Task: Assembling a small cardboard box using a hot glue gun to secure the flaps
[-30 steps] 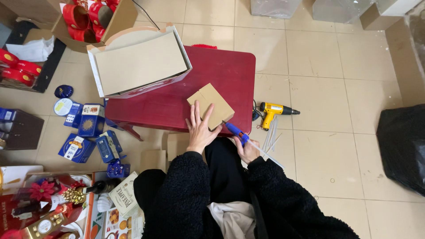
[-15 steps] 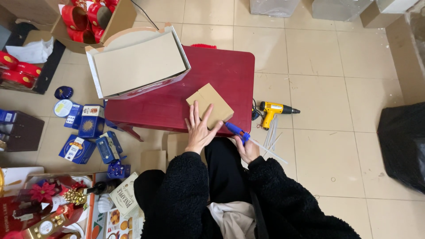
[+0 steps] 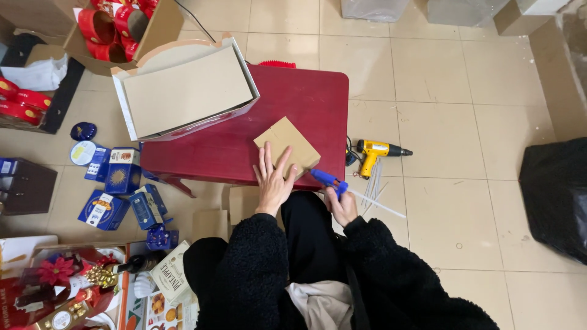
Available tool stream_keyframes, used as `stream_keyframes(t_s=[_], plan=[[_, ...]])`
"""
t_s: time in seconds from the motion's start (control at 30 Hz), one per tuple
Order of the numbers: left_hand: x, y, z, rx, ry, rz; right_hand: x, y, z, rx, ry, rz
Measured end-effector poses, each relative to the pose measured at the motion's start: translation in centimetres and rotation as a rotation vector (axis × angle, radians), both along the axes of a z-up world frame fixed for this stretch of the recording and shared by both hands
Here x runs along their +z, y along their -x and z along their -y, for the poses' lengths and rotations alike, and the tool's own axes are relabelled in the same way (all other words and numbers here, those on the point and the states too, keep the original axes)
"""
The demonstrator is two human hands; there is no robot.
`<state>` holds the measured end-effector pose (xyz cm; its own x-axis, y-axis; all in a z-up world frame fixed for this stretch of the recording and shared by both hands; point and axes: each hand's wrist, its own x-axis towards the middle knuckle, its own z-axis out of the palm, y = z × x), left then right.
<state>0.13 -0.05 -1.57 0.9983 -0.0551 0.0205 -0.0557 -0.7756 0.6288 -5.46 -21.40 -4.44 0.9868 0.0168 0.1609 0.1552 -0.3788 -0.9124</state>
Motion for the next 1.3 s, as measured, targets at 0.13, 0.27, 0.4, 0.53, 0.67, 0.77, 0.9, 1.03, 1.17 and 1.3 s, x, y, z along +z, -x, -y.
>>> stream_keyframes(t_s=[0.13, 0.27, 0.4, 0.53, 0.67, 0.77, 0.9, 1.03, 1.17, 1.3], plan=[[-0.3, -0.2, 0.0, 0.011, -0.013, 0.017, -1.3, -1.2, 0.2, -0.017, 0.062, -0.049], [-0.1, -0.1, -0.1, 0.015, -0.001, 0.024, 0.8, 0.3, -1.1, -0.001, -0.07, -0.004], [-0.4, 0.1, 0.0, 0.012, 0.014, 0.027, 2.5, 0.8, -1.3, -0.003, -0.03, -0.009], [-0.6, -0.4, -0.1, 0.019, 0.005, 0.064, 0.7, -0.1, -0.3, -0.051, -0.106, -0.027], [-0.8, -0.1, -0.1, 0.017, -0.012, 0.075, -3.4, -4.3, 2.1, -0.299, -0.19, -0.242], [-0.4, -0.2, -0.3, 0.004, -0.002, 0.085, -3.8, -10.9, 3.8, -0.27, -0.297, -0.422], [-0.1, -0.8, -1.7, -0.083, -0.027, 0.031, -3.4, -16.3, 2.9, -0.156, -0.183, -0.498], [0.8, -1.1, -3.7, -0.162, -0.08, 0.0, -4.4, -18.5, 3.1, -0.064, 0.346, -0.308], [-0.3, -2.0, -5.2, -0.22, -0.109, 0.014, 0.1, -14.8, -1.5, -0.178, 0.571, 0.178], [-0.3, -2.0, -5.3, -0.223, 0.002, 0.015, 2.3, -12.2, -4.5, 0.098, 0.272, -0.335]])
